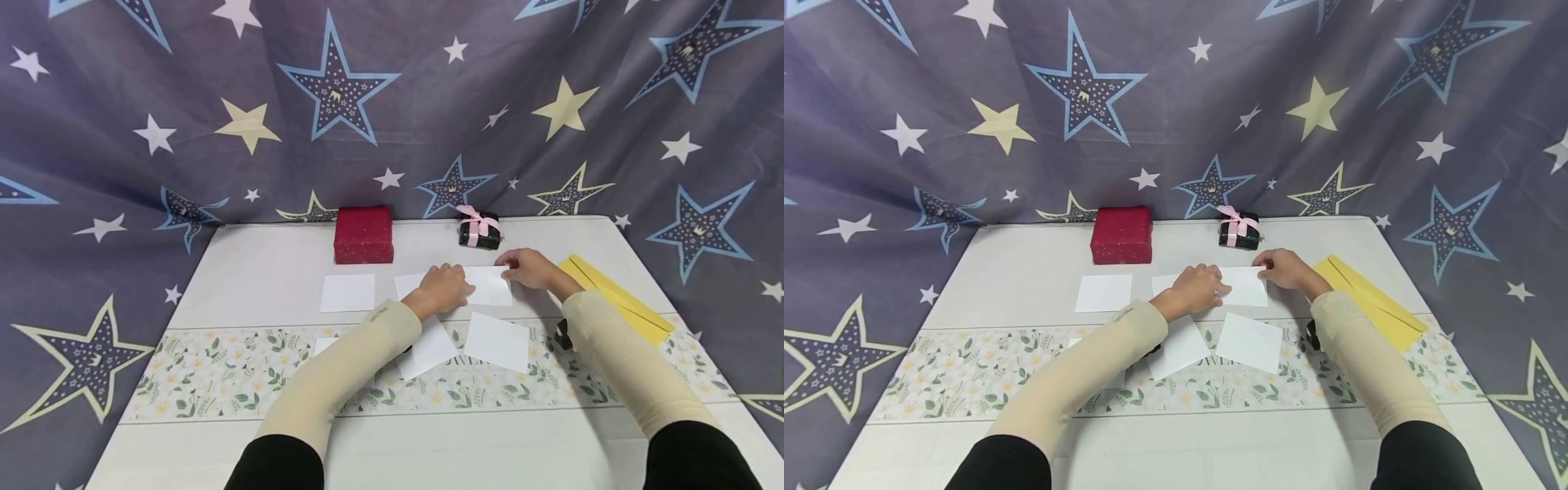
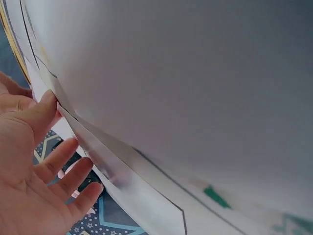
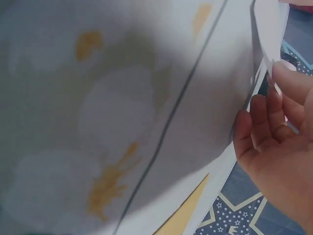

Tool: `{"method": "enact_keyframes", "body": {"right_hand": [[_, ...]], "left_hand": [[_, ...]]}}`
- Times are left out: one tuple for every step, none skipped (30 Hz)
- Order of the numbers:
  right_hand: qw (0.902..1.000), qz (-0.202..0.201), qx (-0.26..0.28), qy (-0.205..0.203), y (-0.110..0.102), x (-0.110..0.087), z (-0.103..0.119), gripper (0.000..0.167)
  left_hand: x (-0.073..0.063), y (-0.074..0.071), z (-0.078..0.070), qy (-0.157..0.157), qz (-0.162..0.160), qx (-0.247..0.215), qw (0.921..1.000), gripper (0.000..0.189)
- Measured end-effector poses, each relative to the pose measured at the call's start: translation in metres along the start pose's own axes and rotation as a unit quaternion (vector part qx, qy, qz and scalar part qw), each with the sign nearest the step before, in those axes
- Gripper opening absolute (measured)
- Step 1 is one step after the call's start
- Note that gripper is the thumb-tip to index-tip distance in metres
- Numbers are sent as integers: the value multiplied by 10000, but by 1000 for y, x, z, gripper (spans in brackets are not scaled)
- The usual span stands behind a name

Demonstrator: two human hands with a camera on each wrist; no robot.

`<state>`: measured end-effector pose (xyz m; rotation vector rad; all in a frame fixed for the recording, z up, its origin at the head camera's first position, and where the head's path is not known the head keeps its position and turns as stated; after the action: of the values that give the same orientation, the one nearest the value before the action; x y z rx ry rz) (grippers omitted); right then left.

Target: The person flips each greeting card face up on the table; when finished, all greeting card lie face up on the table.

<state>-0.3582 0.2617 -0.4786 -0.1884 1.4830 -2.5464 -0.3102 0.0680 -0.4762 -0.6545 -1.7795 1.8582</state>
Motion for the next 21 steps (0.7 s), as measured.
{"method": "enact_keyframes", "body": {"right_hand": [[10000, -8, -7, -41, 0, 0, 0, 27], [10000, -32, -16, -67, -1, 0, 1, 25], [9999, -73, -24, -91, -1, -1, 1, 24], [9999, -127, -19, -116, -3, -1, 2, 23], [9997, -191, -10, -139, -5, -1, 3, 23], [9995, -274, -4, -171, -7, -2, 4, 22], [9991, -370, 14, -205, -10, -2, 4, 22], [9986, -482, 50, -231, -13, -3, 5, 22], [9978, -597, 70, -275, -16, -4, 6, 22], [9969, -716, 110, -308, -21, -5, 7, 21], [9958, -837, 134, -338, -25, -7, 7, 21], [9947, -952, 162, -366, -29, -8, 8, 20], [9934, -1050, 200, -408, -33, -10, 9, 19], [9922, -1140, 221, -457, -36, -11, 10, 19], [9911, -1209, 229, -504, -39, -13, 11, 18], [9899, -1278, 245, -561, -41, -15, 12, 17], [9884, -1348, 234, -657, -43, -17, 13, 16], [9867, -1421, 211, -766, -44, -19, 14, 14], [9844, -1503, 189, -894, -45, -21, 16, 13], [9815, -1604, 159, -1028, -46, -24, 17, 12], [9786, -1699, 151, -1153, -47, -26, 19, 11]], "left_hand": [[0, 0, 0, -34, -2, -15, 10000, 45], [0, 1, 0, -17, -19, 31, 10000, 44], [-1, 0, 0, 10, -42, 74, 10000, 44], [-1, 0, 0, 28, -75, 98, 9999, 43], [-1, -2, 1, 19, -134, 79, 9999, 44], [-1, -4, 2, -9, -219, 26, 9998, 44], [-1, -7, 3, -39, -329, -42, 9994, 46], [0, -10, 4, -87, -454, -126, 9989, 48], [1, -13, 7, -198, -597, -266, 9977, 51], [2, -17, 9, -328, -759, -412, 9957, 55], [3, -21, 11, -460, -929, -565, 9930, 59], [5, -24, 14, -579, -1075, -659, 9903, 62], [6, -27, 17, -693, -1200, -733, 9876, 64], [7, -29, 19, -819, -1297, -825, 9847, 65], [8, -31, 22, -927, -1372, -924, 9819, 66], [9, -32, 24, -1014, -1423, -1023, 9793, 66], [9, -33, 25, -1069, -1461, -1112, 9772, 65], [9, -33, 27, -1089, -1481, -1170, 9760, 64], [9, -33, 27, -1082, -1492, -1260, 9748, 61], [9, -33, 27, -1057, -1502, -1363, 9735, 58], [9, -32, 27, -995, -1502, -1416, 9734, 54]]}}
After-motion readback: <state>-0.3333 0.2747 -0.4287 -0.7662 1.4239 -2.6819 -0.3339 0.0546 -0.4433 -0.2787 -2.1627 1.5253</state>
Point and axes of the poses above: each hand's wrist, its own x-axis towards the middle knuckle, its own y-axis out of the palm, z = x × y, the point moved 5 cm from there along x, towards the middle knuckle, and after that the axes turned 11 degrees about -z, right-handed, at the moved point
